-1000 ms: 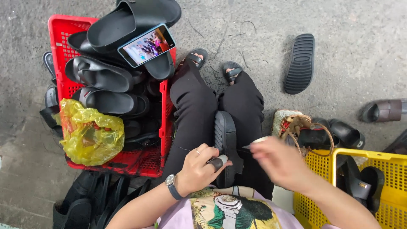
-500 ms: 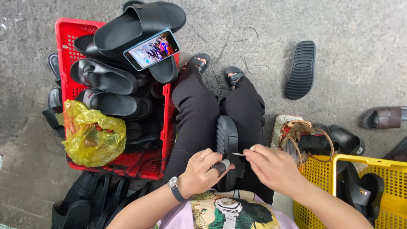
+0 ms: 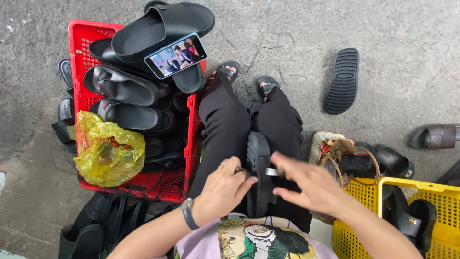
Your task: A person is hand-stitching the sole of a black sandal using a needle and thread while sitting on the floor.
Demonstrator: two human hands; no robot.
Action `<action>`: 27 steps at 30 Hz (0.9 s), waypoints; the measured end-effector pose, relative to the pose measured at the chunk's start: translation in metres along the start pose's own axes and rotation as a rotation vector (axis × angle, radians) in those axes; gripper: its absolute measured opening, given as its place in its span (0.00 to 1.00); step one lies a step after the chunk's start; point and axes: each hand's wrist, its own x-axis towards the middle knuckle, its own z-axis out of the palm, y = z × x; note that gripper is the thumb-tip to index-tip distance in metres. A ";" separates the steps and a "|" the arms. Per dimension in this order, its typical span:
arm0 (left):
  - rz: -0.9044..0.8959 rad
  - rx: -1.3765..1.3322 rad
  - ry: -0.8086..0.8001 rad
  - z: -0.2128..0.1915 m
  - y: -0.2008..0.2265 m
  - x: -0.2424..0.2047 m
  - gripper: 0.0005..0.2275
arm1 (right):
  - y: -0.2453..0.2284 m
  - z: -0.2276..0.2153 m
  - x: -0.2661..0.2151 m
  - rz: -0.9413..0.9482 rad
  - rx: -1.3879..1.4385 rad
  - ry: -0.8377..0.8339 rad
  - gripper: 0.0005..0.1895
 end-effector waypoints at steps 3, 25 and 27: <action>-0.143 -0.706 -0.076 -0.013 -0.004 0.011 0.09 | 0.014 0.019 -0.006 -0.275 0.043 0.223 0.18; 0.010 -0.068 0.181 -0.041 -0.026 0.040 0.18 | 0.001 0.005 0.013 -0.494 -0.562 0.383 0.25; 0.075 -0.326 0.136 -0.026 -0.014 0.026 0.20 | -0.005 0.002 0.013 -0.486 -0.594 0.380 0.25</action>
